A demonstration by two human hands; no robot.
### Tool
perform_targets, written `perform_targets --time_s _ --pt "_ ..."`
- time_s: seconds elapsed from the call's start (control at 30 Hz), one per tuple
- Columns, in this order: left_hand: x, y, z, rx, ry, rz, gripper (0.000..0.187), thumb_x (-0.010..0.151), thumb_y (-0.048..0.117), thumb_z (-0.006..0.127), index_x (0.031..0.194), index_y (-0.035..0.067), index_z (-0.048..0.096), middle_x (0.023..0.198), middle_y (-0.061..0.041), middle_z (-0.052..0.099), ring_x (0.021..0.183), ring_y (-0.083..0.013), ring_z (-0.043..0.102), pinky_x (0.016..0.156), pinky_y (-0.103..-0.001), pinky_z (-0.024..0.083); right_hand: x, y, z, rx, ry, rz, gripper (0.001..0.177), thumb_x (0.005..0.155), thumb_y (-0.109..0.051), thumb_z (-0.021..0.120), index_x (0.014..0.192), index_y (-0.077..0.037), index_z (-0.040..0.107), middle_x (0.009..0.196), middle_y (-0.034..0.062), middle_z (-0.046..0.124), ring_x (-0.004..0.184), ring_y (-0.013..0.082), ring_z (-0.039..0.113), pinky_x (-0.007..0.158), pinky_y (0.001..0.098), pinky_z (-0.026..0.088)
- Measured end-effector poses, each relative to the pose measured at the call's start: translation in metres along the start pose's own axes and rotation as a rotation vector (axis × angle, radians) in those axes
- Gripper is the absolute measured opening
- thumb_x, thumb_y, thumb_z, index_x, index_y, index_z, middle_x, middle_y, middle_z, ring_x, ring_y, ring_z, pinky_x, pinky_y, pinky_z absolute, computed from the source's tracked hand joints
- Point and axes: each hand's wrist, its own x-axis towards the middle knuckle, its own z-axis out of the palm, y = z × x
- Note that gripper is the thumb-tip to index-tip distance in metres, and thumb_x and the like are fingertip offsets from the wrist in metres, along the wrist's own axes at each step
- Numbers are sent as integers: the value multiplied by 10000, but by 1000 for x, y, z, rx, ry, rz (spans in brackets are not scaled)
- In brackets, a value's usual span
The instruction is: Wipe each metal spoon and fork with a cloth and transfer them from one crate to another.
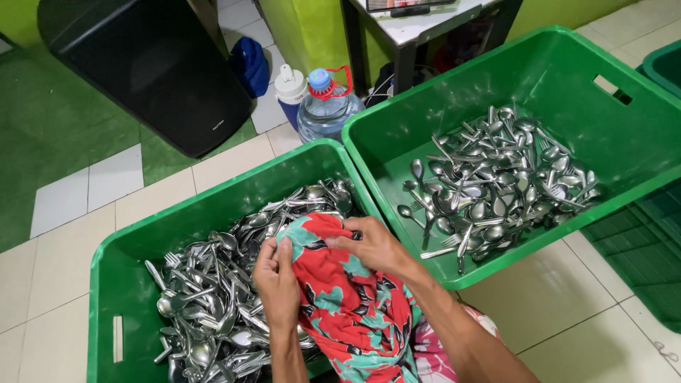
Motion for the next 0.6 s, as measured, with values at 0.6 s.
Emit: perform_targets --time_s 0.6 --pt "2 -8 13 196 -24 -4 167 1005 172 574 995 33 665 721 -5 593 574 -78 458 504 -223 356 -6 6 2 425 -55 176 191 885 -88 684 1057 -6 698 972 53 727 815 114 650 746 232 521"
